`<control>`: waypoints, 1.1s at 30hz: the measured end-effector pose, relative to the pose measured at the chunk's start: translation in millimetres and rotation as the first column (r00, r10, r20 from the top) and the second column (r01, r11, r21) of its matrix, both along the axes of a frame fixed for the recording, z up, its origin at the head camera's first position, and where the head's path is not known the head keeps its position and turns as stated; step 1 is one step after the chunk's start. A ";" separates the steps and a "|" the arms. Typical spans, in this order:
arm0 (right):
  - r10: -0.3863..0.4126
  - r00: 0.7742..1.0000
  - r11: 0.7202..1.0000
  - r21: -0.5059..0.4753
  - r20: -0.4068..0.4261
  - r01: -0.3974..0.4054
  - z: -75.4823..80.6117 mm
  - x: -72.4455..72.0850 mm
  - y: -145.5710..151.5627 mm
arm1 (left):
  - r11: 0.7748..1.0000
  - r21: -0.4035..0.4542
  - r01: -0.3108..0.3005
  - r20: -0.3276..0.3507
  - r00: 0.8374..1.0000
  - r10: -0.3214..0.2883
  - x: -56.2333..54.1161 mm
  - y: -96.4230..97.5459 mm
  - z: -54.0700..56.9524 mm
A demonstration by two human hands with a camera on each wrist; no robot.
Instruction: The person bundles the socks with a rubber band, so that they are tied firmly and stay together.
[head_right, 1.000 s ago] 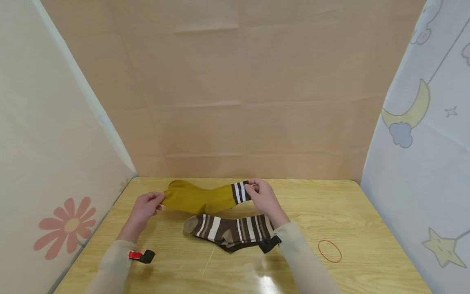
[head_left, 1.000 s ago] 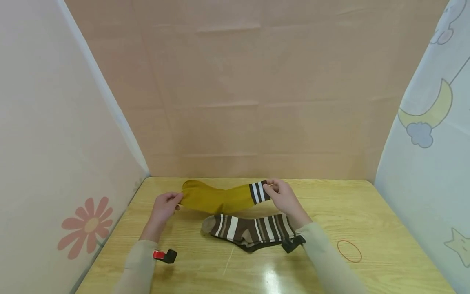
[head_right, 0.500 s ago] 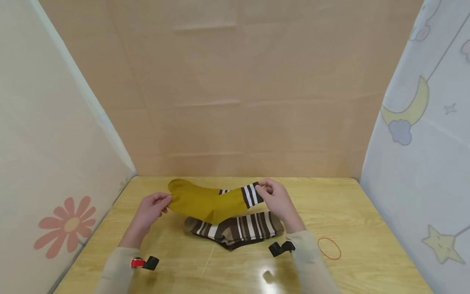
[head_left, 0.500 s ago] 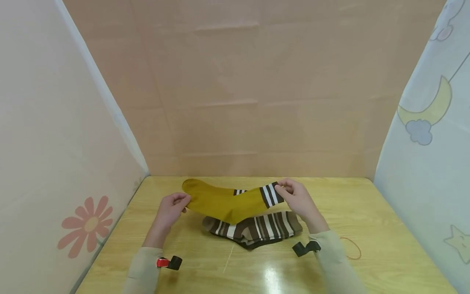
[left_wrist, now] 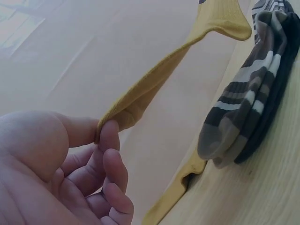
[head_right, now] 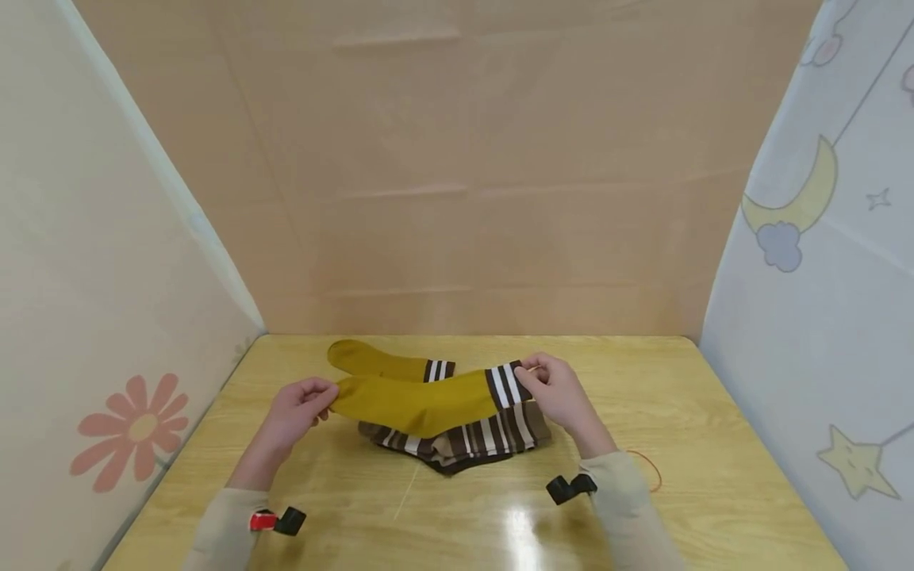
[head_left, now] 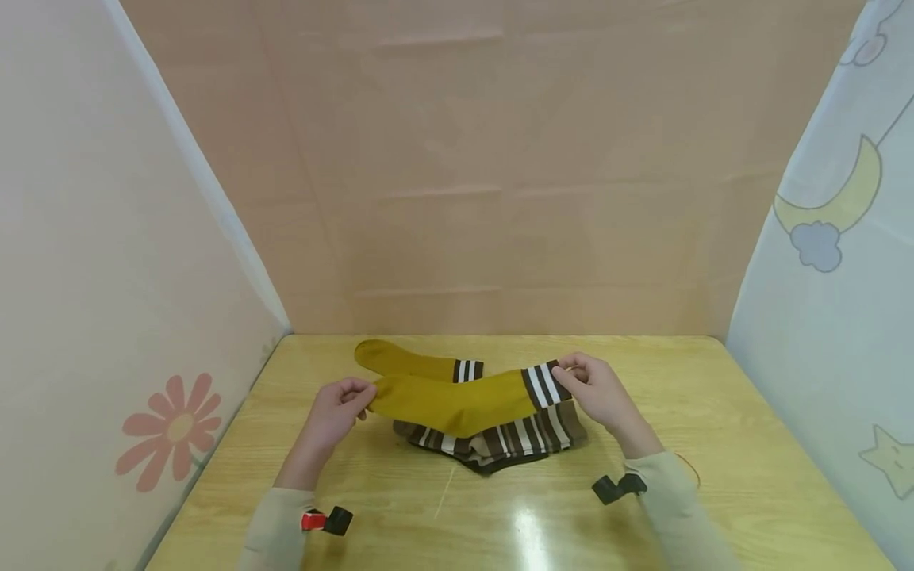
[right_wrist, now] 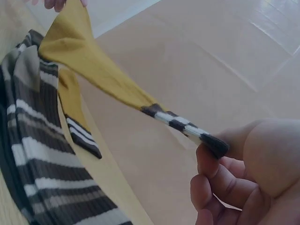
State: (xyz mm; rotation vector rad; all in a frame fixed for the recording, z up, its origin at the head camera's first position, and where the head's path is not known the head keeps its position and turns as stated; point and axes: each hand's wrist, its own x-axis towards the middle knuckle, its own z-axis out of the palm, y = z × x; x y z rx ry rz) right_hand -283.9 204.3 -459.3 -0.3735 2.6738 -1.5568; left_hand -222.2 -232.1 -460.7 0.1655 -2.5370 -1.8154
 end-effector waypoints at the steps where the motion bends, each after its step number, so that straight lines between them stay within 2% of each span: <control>1: 0.000 1.000 1.000 0.009 0.004 0.000 -1.0 0.1 1.3 | 1.000 0.003 0.003 0.000 1.000 -0.003 0.6 0.3 -1.3; 11: -0.002 0.999 0.994 0.106 0.049 -0.003 -7.8 -1.2 18.8 | 0.997 0.062 0.035 0.026 0.999 -0.037 1.8 6.1 -9.7; 17: -0.001 0.998 0.994 0.107 0.064 -0.006 -7.4 1.7 25.4 | 0.994 0.107 0.028 0.053 0.998 -0.034 2.7 8.9 -7.2; 27: 0.021 0.992 0.996 0.078 0.122 -0.030 -4.9 7.3 39.0 | 0.985 0.150 0.084 0.056 0.994 -0.094 8.6 14.6 0.4; 30: 0.036 0.990 0.996 0.070 0.138 -0.046 -6.2 8.8 41.2 | 0.985 0.147 0.090 0.073 0.992 -0.101 10.4 16.0 -1.8; 33: 0.056 0.987 0.995 0.078 0.153 -0.069 -11.9 9.4 43.0 | 0.989 0.122 0.086 0.099 0.990 -0.098 11.1 17.4 -9.2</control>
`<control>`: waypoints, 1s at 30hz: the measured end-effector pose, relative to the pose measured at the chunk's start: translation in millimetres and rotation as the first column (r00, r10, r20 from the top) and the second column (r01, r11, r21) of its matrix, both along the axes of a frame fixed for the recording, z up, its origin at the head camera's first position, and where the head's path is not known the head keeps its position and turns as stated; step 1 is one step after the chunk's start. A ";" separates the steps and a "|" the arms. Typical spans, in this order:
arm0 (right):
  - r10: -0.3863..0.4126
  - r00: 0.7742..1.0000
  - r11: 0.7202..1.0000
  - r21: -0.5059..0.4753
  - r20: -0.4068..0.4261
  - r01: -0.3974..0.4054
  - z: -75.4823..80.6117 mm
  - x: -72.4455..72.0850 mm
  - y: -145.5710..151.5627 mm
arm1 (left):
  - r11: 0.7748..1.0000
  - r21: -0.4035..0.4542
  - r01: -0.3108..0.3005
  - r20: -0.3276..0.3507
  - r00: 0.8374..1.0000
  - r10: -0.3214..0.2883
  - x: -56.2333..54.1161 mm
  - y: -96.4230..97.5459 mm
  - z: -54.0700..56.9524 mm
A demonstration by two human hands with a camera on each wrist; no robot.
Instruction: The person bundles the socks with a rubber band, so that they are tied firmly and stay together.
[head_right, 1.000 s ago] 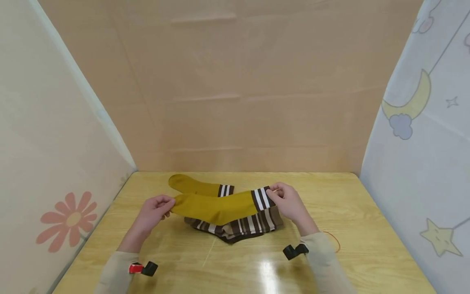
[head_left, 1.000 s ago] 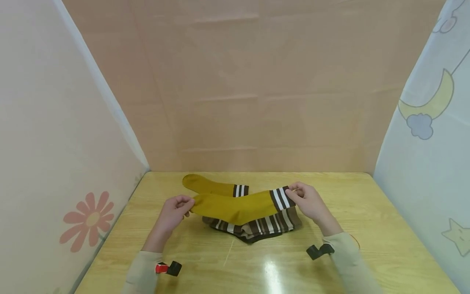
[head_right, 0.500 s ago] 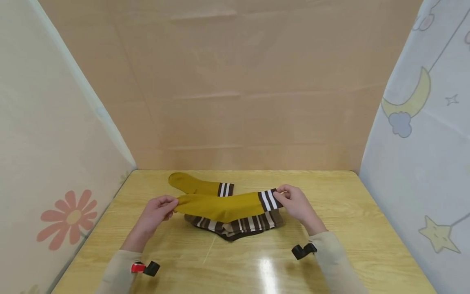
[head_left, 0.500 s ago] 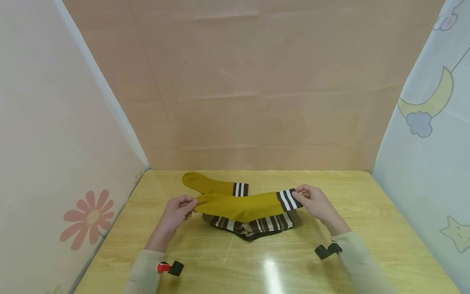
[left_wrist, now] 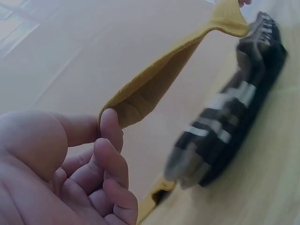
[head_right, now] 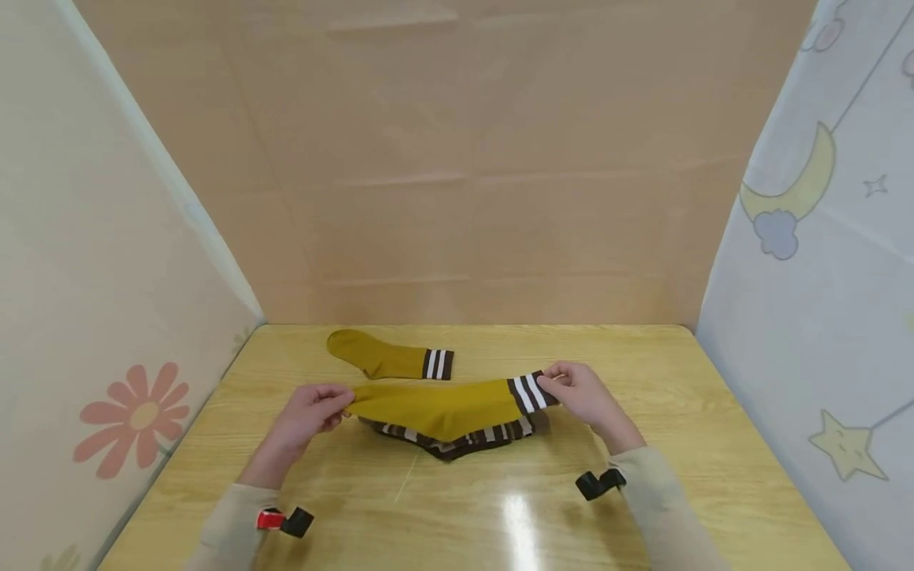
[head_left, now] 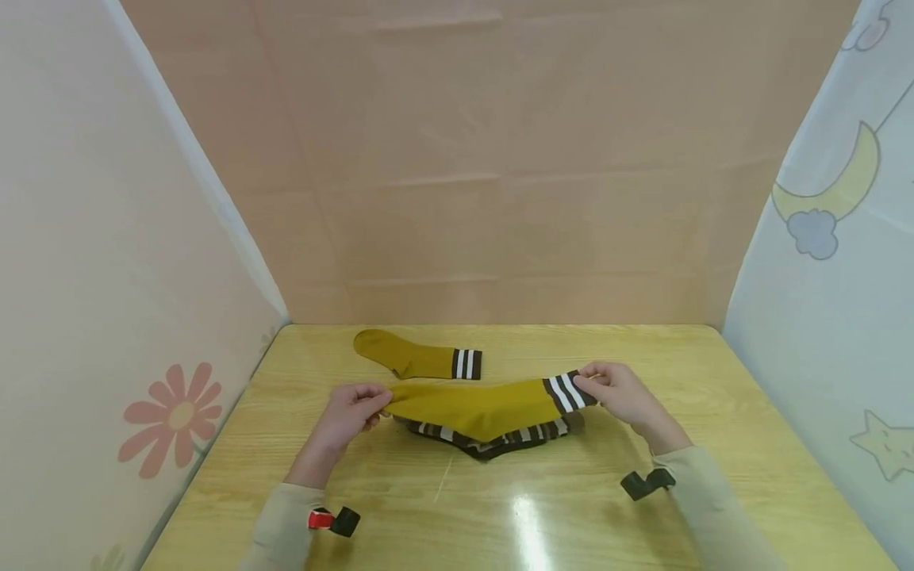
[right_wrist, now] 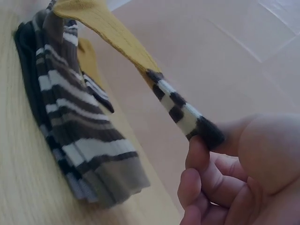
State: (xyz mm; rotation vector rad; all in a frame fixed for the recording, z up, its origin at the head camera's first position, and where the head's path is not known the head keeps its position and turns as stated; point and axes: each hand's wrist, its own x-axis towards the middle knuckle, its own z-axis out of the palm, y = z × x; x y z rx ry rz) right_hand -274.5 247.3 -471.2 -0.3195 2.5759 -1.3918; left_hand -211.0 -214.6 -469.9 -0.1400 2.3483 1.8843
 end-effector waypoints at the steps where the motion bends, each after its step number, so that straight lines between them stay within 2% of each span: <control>1: 0.005 1.000 1.000 -0.001 0.007 -0.005 -2.3 -0.4 0.3 | 1.000 -0.012 -0.005 0.005 1.000 0.005 -0.3 0.7 -2.8; 8: -0.011 1.000 0.997 0.072 -0.006 0.012 -22.3 -4.7 -0.5 | 0.994 -0.108 -0.009 -0.047 0.999 0.003 -6.1 5.1 -20.7; 15: 0.017 0.999 0.988 0.152 -0.051 -0.009 -37.7 -6.0 -1.6 | 0.980 -0.198 -0.009 -0.078 0.997 -0.007 -11.9 8.8 -33.6; 30: 0.030 0.997 0.985 0.172 -0.075 -0.017 -42.8 -4.9 -2.7 | 0.972 -0.230 -0.037 -0.070 0.997 0.022 -11.2 14.2 -42.7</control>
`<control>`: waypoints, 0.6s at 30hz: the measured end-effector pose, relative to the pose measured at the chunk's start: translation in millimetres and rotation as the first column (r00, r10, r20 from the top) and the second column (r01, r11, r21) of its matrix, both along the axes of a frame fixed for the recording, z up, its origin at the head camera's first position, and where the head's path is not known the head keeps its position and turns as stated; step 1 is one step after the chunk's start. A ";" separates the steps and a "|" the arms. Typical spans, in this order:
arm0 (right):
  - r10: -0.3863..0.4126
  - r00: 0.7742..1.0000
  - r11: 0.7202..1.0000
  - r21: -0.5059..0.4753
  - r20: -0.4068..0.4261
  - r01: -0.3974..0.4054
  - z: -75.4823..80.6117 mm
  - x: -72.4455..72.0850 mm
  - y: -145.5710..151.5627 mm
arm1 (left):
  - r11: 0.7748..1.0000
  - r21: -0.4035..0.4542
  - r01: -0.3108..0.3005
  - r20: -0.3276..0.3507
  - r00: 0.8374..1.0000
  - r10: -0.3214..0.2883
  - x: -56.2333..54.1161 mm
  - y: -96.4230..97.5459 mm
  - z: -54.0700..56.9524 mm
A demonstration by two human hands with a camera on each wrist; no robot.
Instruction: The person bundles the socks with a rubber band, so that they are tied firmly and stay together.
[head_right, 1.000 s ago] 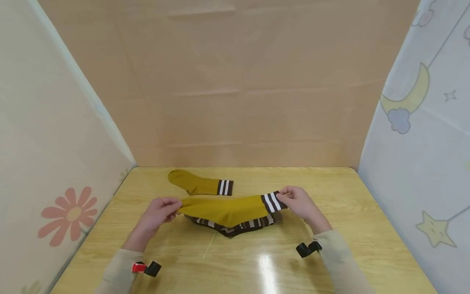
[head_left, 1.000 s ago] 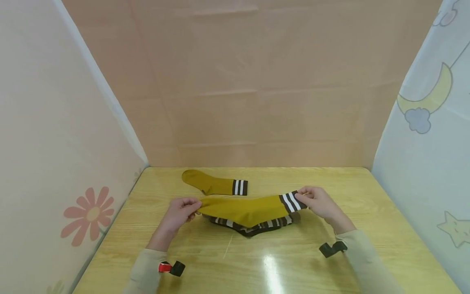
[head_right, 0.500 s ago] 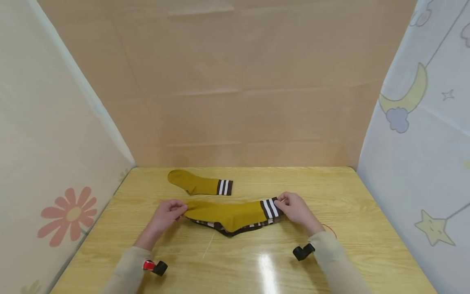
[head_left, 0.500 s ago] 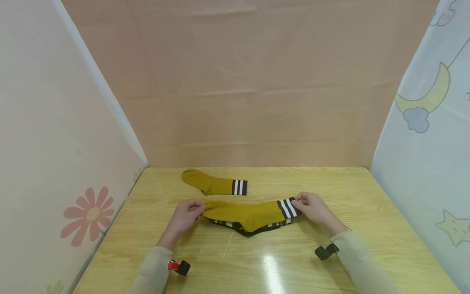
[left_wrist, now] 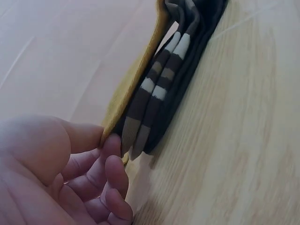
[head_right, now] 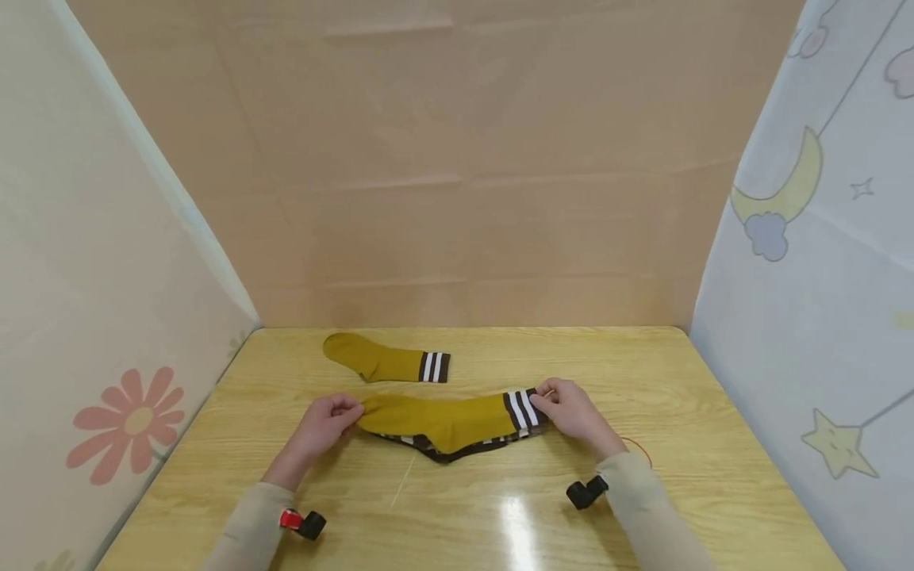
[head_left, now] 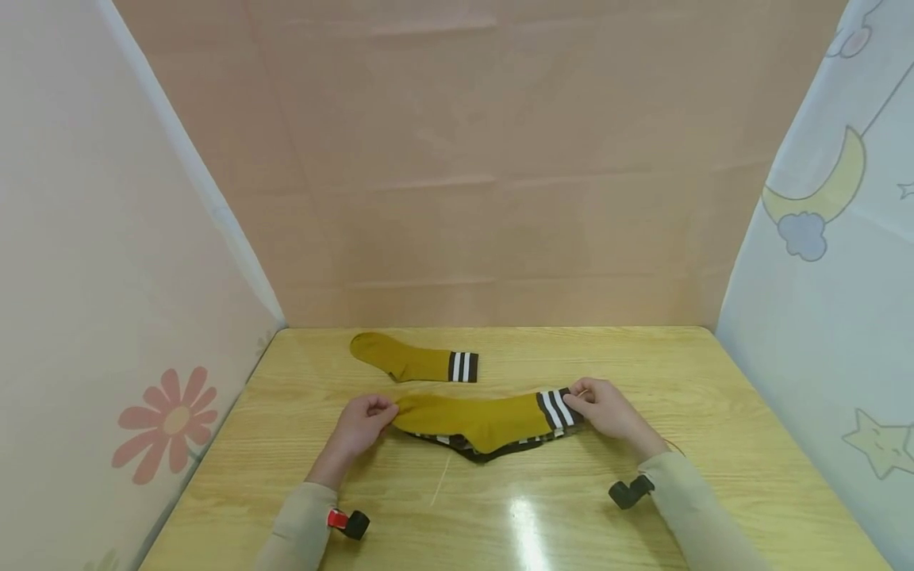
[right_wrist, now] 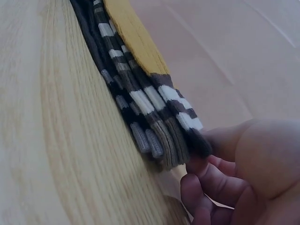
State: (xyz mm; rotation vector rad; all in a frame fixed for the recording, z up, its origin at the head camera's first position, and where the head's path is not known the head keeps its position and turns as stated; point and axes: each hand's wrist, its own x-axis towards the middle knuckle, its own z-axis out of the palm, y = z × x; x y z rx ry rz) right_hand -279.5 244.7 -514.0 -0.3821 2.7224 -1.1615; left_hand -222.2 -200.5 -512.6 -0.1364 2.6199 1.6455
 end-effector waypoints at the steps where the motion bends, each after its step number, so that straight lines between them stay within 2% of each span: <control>1: -0.002 1.000 1.000 0.007 -0.005 0.002 -0.6 -0.4 -0.8 | 1.000 -0.010 -0.003 0.001 1.000 0.003 0.5 -0.1 -0.1; 8: -0.004 1.000 0.997 0.079 -0.030 0.006 -3.1 -2.3 -4.1 | 0.997 -0.080 0.006 -0.005 1.000 -0.007 2.2 -2.6 -0.5; 18: -0.016 0.999 0.990 0.140 -0.050 0.023 -3.3 -5.2 -9.2 | 0.987 -0.152 0.046 0.034 0.999 -0.041 3.9 -6.3 -5.3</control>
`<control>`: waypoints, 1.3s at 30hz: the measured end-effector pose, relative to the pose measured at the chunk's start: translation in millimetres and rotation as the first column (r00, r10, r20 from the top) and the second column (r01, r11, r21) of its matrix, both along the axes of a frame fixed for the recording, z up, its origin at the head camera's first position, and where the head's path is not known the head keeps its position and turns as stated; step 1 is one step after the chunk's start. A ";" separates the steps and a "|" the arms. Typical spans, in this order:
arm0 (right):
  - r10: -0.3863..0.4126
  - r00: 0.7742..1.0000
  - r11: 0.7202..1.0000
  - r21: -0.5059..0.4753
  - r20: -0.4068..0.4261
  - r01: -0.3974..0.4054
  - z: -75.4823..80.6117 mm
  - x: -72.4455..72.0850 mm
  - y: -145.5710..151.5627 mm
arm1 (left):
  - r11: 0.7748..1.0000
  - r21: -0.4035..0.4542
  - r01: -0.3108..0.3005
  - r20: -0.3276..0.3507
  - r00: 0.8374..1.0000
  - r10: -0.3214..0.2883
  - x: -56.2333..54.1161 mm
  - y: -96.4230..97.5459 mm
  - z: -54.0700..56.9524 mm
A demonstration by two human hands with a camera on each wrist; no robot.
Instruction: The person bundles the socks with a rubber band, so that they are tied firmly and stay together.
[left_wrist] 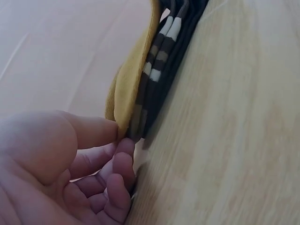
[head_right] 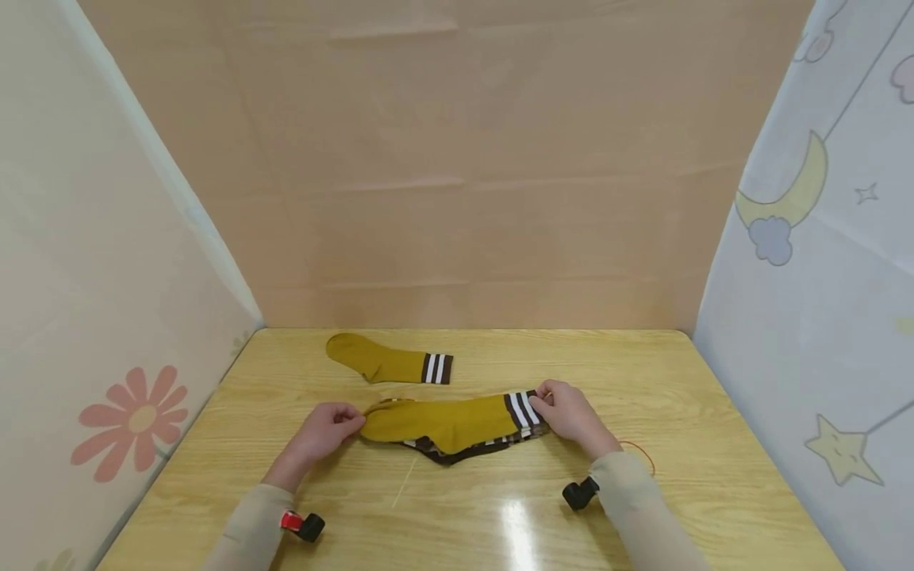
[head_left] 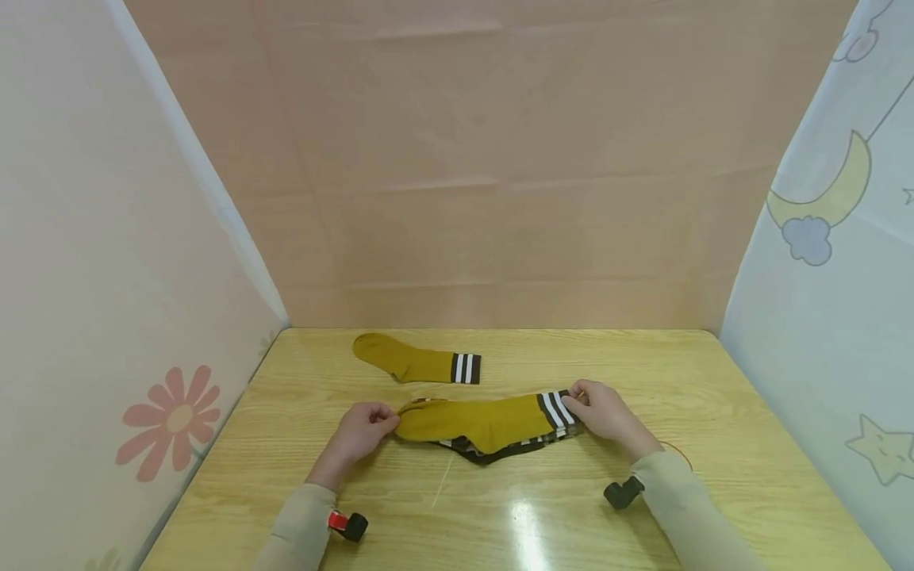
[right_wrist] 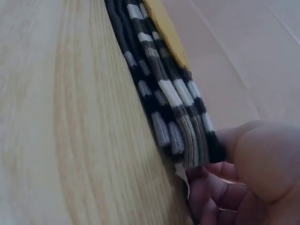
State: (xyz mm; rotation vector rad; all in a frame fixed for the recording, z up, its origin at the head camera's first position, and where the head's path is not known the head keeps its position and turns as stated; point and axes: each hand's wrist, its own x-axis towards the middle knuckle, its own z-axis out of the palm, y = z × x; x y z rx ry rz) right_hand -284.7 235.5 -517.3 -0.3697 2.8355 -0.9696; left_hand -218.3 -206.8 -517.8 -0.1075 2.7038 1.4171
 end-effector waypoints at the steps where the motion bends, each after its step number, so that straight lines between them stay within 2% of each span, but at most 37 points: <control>1: 0.000 1.000 1.000 0.003 -0.002 0.000 0.3 -0.2 -0.4 | 1.000 -0.009 0.006 -0.001 1.000 -0.006 0.2 -0.3 -0.3; 15: 0.018 1.000 0.999 0.042 -0.004 -0.018 -3.2 -3.0 -0.4 | 0.993 -0.090 0.082 0.004 0.997 -0.081 4.3 0.6 3.8; 21: 0.022 1.000 0.999 0.042 0.003 -0.022 -1.6 -4.8 0.6 | 0.993 -0.088 0.084 -0.004 0.996 -0.085 5.3 1.4 4.9; 29: 0.077 0.997 0.997 0.025 -0.028 -0.077 -0.4 -10.8 4.2 | 0.992 -0.043 0.116 0.008 0.993 -0.116 6.0 -3.6 3.4; 33: 0.067 0.996 0.998 0.009 -0.059 -0.067 -0.9 -14.7 4.2 | 0.985 -0.015 0.170 0.031 0.985 -0.170 1.8 -10.0 3.4; 36: 0.053 0.994 0.999 0.003 -0.092 -0.053 1.6 -17.7 0.3 | 0.979 0.059 0.194 0.072 0.978 -0.198 -1.9 -14.6 7.2; 39: 0.056 0.987 0.998 0.011 -0.151 -0.055 6.4 -21.1 -7.1 | 0.978 0.112 0.174 0.120 0.975 -0.187 -6.8 -19.6 9.9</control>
